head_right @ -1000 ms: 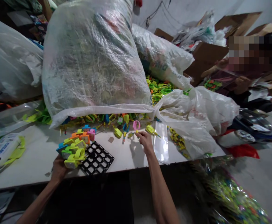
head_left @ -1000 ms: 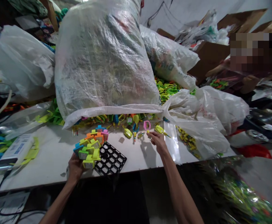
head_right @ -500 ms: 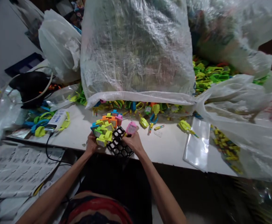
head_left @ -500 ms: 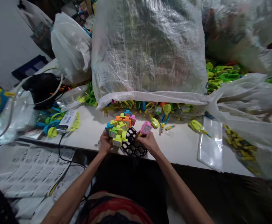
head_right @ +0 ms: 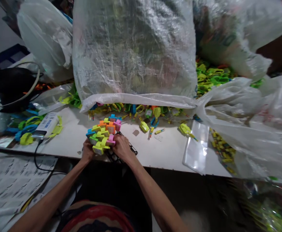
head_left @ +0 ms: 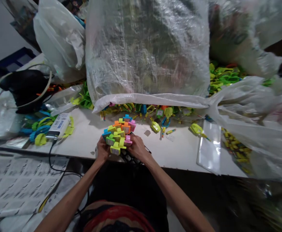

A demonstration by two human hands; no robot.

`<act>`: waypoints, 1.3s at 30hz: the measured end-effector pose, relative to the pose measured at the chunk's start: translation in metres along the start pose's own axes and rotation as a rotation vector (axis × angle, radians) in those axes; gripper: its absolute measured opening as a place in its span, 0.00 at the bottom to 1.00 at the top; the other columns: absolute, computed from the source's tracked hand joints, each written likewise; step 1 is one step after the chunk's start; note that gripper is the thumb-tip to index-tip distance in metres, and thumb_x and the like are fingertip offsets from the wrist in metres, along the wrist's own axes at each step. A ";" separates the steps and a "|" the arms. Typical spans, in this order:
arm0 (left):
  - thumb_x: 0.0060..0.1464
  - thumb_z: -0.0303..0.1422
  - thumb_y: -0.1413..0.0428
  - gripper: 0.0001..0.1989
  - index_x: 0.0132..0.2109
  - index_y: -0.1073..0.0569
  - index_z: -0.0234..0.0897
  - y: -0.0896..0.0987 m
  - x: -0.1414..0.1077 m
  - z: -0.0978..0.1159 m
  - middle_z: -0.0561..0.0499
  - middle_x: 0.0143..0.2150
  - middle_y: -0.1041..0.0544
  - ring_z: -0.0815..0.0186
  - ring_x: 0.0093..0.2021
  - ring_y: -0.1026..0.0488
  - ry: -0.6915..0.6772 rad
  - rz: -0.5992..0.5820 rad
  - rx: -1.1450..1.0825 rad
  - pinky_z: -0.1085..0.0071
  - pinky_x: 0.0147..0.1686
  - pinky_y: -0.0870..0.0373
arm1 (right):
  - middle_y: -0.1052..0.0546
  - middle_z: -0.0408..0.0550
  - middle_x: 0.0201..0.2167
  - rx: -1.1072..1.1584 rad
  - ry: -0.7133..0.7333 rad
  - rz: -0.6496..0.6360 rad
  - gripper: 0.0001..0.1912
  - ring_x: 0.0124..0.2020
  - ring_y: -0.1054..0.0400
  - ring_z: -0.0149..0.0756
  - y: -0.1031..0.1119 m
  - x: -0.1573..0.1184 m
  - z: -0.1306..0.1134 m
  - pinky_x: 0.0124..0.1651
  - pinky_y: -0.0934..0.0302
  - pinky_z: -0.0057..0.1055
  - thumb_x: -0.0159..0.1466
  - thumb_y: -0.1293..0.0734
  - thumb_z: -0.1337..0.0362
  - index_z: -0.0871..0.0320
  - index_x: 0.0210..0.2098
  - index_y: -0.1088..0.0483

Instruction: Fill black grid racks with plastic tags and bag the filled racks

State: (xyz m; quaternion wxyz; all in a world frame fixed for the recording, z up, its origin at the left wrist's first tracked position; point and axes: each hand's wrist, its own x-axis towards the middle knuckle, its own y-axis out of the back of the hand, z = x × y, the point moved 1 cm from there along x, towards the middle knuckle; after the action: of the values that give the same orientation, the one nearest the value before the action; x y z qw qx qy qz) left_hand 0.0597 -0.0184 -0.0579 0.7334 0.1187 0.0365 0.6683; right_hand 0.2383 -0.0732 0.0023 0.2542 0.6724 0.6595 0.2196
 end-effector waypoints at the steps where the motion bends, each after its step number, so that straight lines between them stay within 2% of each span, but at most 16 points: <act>1: 0.32 0.39 0.39 0.13 0.28 0.28 0.36 0.000 0.000 0.002 0.47 0.32 0.23 0.59 0.34 0.26 0.001 0.000 -0.007 0.67 0.35 0.27 | 0.28 0.43 0.22 -0.027 -0.018 -0.027 0.05 0.25 0.38 0.31 0.001 0.000 -0.002 0.28 0.49 0.25 0.50 0.37 0.72 0.59 0.22 0.30; 4: 0.33 0.39 0.39 0.14 0.29 0.28 0.36 -0.002 0.000 0.006 0.47 0.32 0.23 0.59 0.34 0.26 0.010 -0.010 -0.027 0.66 0.35 0.27 | 0.26 0.43 0.25 0.002 -0.054 -0.063 0.05 0.26 0.35 0.31 0.021 -0.007 0.005 0.29 0.46 0.24 0.50 0.35 0.70 0.59 0.26 0.27; 6: 0.34 0.40 0.39 0.16 0.31 0.28 0.36 -0.003 -0.001 0.008 0.48 0.31 0.22 0.59 0.34 0.26 0.023 -0.030 -0.043 0.66 0.35 0.27 | 0.23 0.47 0.31 -0.041 -0.137 0.082 0.09 0.29 0.32 0.33 0.049 -0.015 0.023 0.32 0.43 0.25 0.51 0.34 0.68 0.59 0.33 0.25; 9: 0.35 0.42 0.40 0.18 0.34 0.28 0.36 -0.003 -0.001 0.011 0.49 0.29 0.22 0.59 0.32 0.26 0.044 -0.073 -0.063 0.66 0.33 0.26 | 0.23 0.53 0.31 -0.297 -0.446 0.363 0.12 0.33 0.30 0.39 0.097 -0.026 0.058 0.34 0.42 0.29 0.55 0.34 0.63 0.61 0.37 0.25; 10: 0.36 0.42 0.40 0.18 0.34 0.27 0.36 -0.002 -0.001 0.013 0.49 0.29 0.23 0.59 0.32 0.26 0.052 -0.088 -0.062 0.66 0.33 0.26 | 0.23 0.53 0.30 -0.372 -0.529 0.373 0.11 0.33 0.30 0.41 0.110 -0.027 0.068 0.33 0.43 0.29 0.55 0.34 0.62 0.61 0.35 0.25; 13: 0.41 0.39 0.43 0.16 0.37 0.26 0.35 0.009 -0.002 0.025 0.47 0.34 0.22 0.61 0.34 0.26 0.016 -0.032 0.025 0.67 0.34 0.27 | 0.24 0.50 0.22 -0.399 -0.634 0.225 0.07 0.30 0.30 0.40 0.127 -0.024 0.085 0.29 0.46 0.28 0.52 0.34 0.64 0.59 0.24 0.26; 15: 0.48 0.37 0.46 0.16 0.43 0.26 0.35 0.018 -0.004 0.043 0.45 0.42 0.24 0.60 0.40 0.26 -0.115 0.120 0.156 0.64 0.42 0.28 | 0.27 0.48 0.17 -0.361 -0.653 0.200 0.07 0.27 0.31 0.38 0.126 -0.024 0.087 0.27 0.47 0.28 0.51 0.36 0.66 0.58 0.19 0.28; 17: 0.54 0.34 0.50 0.15 0.47 0.27 0.35 0.022 -0.007 0.070 0.43 0.48 0.26 0.59 0.47 0.29 -0.344 0.252 0.289 0.61 0.49 0.33 | 0.30 0.47 0.13 -0.310 -0.675 0.288 0.07 0.24 0.33 0.37 0.121 -0.028 0.087 0.26 0.48 0.28 0.49 0.37 0.67 0.58 0.17 0.30; 18: 0.56 0.33 0.50 0.14 0.48 0.28 0.35 0.021 -0.009 0.085 0.43 0.49 0.26 0.59 0.50 0.30 -0.478 0.262 0.345 0.60 0.52 0.35 | 0.32 0.46 0.12 -0.242 -0.685 0.334 0.06 0.22 0.34 0.36 0.118 -0.031 0.088 0.25 0.48 0.28 0.48 0.37 0.67 0.58 0.17 0.31; 21: 0.58 0.27 0.50 0.14 0.50 0.29 0.37 0.005 -0.012 0.126 0.45 0.48 0.25 0.61 0.51 0.29 -0.820 0.093 0.514 0.60 0.54 0.39 | 0.36 0.43 0.09 0.210 -0.671 0.403 0.05 0.15 0.41 0.30 0.112 -0.043 0.092 0.20 0.50 0.27 0.44 0.37 0.65 0.59 0.14 0.34; 23: 0.59 0.27 0.50 0.14 0.51 0.29 0.39 -0.010 -0.013 0.141 0.46 0.49 0.24 0.61 0.51 0.29 -0.940 -0.071 0.637 0.58 0.55 0.42 | 0.36 0.41 0.10 0.554 -0.621 0.411 0.06 0.13 0.46 0.26 0.113 -0.048 0.094 0.18 0.52 0.26 0.42 0.35 0.64 0.59 0.14 0.35; 25: 0.59 0.30 0.49 0.14 0.51 0.29 0.38 -0.022 -0.012 0.144 0.46 0.52 0.25 0.58 0.53 0.31 -0.991 -0.217 0.732 0.55 0.57 0.46 | 0.36 0.41 0.11 0.792 -0.562 0.401 0.07 0.14 0.50 0.23 0.117 -0.052 0.094 0.17 0.54 0.24 0.40 0.33 0.63 0.59 0.14 0.35; 27: 0.60 0.32 0.50 0.14 0.51 0.28 0.38 -0.029 -0.011 0.138 0.45 0.53 0.25 0.56 0.55 0.32 -1.012 -0.317 0.781 0.54 0.58 0.47 | 0.33 0.41 0.14 0.906 -0.517 0.375 0.07 0.15 0.52 0.21 0.124 -0.054 0.091 0.17 0.56 0.23 0.38 0.32 0.63 0.60 0.16 0.34; 31: 0.61 0.31 0.50 0.14 0.52 0.28 0.39 -0.030 -0.010 0.120 0.47 0.52 0.24 0.58 0.55 0.31 -1.026 -0.339 0.759 0.56 0.59 0.46 | 0.29 0.43 0.18 0.840 -0.412 0.250 0.06 0.16 0.47 0.23 0.126 -0.057 0.079 0.18 0.53 0.23 0.40 0.34 0.65 0.60 0.20 0.31; 35: 0.60 0.29 0.50 0.12 0.49 0.27 0.38 -0.029 -0.009 0.115 0.47 0.49 0.22 0.61 0.54 0.29 -1.049 -0.272 0.729 0.59 0.58 0.43 | 0.32 0.42 0.13 0.635 -0.433 0.133 0.03 0.16 0.41 0.28 0.095 -0.050 0.063 0.20 0.46 0.25 0.40 0.35 0.66 0.60 0.16 0.32; 39: 0.59 0.28 0.50 0.11 0.46 0.26 0.38 -0.032 -0.009 0.116 0.48 0.47 0.21 0.62 0.51 0.27 -1.052 -0.243 0.714 0.60 0.56 0.40 | 0.31 0.41 0.15 0.627 -0.348 0.140 0.03 0.20 0.39 0.29 0.053 -0.028 0.045 0.24 0.43 0.26 0.42 0.34 0.66 0.59 0.17 0.32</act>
State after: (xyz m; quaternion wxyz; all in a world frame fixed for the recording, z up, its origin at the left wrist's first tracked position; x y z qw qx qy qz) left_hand 0.1140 -0.0442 0.0462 0.6390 0.6621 -0.0945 0.3800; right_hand 0.3073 -0.1034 0.0022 0.1285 0.7884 0.5942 -0.0939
